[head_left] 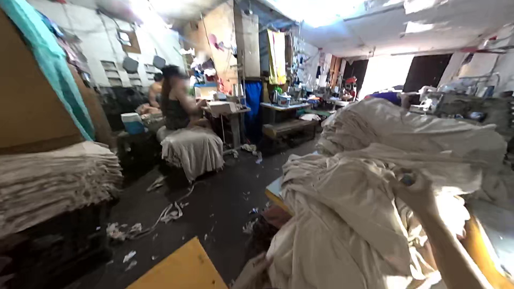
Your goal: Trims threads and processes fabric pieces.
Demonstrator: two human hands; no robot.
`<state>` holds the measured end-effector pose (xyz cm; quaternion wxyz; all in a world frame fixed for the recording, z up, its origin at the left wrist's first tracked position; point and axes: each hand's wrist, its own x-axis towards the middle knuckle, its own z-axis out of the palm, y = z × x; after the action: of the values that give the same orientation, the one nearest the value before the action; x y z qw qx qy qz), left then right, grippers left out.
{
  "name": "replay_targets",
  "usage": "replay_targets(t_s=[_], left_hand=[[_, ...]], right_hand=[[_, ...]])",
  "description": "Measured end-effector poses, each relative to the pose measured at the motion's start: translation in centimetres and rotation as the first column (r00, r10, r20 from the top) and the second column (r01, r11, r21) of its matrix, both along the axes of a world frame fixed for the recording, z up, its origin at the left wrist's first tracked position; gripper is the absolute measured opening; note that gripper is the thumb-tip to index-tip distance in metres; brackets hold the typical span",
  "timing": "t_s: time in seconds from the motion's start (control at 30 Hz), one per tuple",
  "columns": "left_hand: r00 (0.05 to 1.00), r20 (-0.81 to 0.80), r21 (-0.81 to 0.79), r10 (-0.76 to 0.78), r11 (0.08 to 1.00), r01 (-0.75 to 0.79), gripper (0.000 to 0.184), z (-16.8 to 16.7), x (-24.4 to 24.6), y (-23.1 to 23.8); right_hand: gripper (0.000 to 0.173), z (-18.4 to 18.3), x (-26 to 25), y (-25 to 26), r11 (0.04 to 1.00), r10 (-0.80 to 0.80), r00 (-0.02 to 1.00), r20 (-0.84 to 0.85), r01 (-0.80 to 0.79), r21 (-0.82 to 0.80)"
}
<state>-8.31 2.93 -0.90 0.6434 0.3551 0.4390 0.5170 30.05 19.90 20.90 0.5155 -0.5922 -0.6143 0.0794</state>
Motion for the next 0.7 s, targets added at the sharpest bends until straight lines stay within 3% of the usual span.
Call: replay_targets(t_s=[0.07, 0.1, 0.2, 0.3, 0.4, 0.47, 0.5, 0.53, 0.57, 0.6, 0.63, 0.67, 0.7], left_hand=[[0.985, -0.013, -0.069, 0.170, 0.983, -0.170, 0.026, 5.2, 2.3, -1.8], [0.985, 0.023, -0.070, 0.172, 0.983, -0.170, 0.028, 6.2, 2.7, -2.2], [0.955, 0.296, 0.062, -0.023, 0.998, 0.004, 0.025, 3.6, 2.5, -1.4], [0.938, 0.332, 0.142, -0.101, 0.988, 0.056, 0.028, 4.0, 3.8, -1.2], [0.964, 0.248, 0.234, -0.095, 0.972, 0.035, 0.031, 5.9, 4.5, -1.6], [0.992, 0.115, 0.310, -0.051, 0.951, 0.013, 0.032, 5.9, 3.1, -1.6], [1.000, -0.017, 0.331, 0.025, 0.943, -0.018, 0.033, 5.6, 2.0, -1.4], [0.974, -0.172, 0.342, 0.149, 0.936, -0.083, 0.033, 5.1, 1.0, -1.2], [0.888, -0.351, 0.366, 0.296, 0.917, -0.161, 0.037, 4.5, 0.1, -0.8], [0.762, -0.484, 0.421, 0.431, 0.878, -0.229, 0.046, 3.5, -0.7, -0.4], [0.663, -0.531, 0.479, 0.528, 0.832, -0.280, 0.053, 2.8, -0.7, 0.0], [0.637, -0.524, 0.507, 0.565, 0.808, -0.300, 0.049, 2.7, 0.1, 0.2], [0.698, -0.480, 0.496, 0.532, 0.820, -0.284, 0.039, 3.3, 1.6, 0.2]], right_hand=[[0.031, 0.2, -2.2, -3.7, 0.988, -0.038, 0.998, -0.054, 0.045, 0.145], [0.033, -0.2, -3.5, -5.9, 0.988, 0.011, 0.996, -0.084, 0.003, 0.156], [0.025, -4.2, -7.7, -11.2, 0.925, 0.377, 0.917, -0.133, -0.378, 0.018], [0.026, -9.5, -12.0, -13.8, 0.806, 0.559, 0.822, -0.108, -0.570, -0.162], [0.051, -13.3, -14.3, -14.3, 0.841, 0.440, 0.893, 0.092, -0.374, -0.392], [0.037, -14.2, -14.4, -14.2, 0.866, 0.358, 0.914, 0.190, -0.249, -0.433], [0.025, -14.2, -13.9, -14.1, 0.874, 0.358, 0.922, 0.150, -0.274, -0.401], [0.017, -13.7, -13.1, -14.0, 0.862, 0.391, 0.920, 0.018, -0.359, -0.358], [0.011, -12.8, -12.3, -13.9, 0.830, 0.426, 0.879, -0.213, -0.474, -0.295], [0.005, -11.8, -11.6, -13.9, 0.786, 0.431, 0.767, -0.476, -0.578, -0.219], [0.009, -10.6, -10.9, -13.8, 0.739, 0.396, 0.608, -0.688, -0.656, -0.154], [0.015, -9.6, -10.2, -13.5, 0.691, 0.353, 0.468, -0.810, -0.714, -0.111], [0.019, -8.9, -9.8, -13.0, 0.645, 0.318, 0.371, -0.872, -0.759, -0.088]])
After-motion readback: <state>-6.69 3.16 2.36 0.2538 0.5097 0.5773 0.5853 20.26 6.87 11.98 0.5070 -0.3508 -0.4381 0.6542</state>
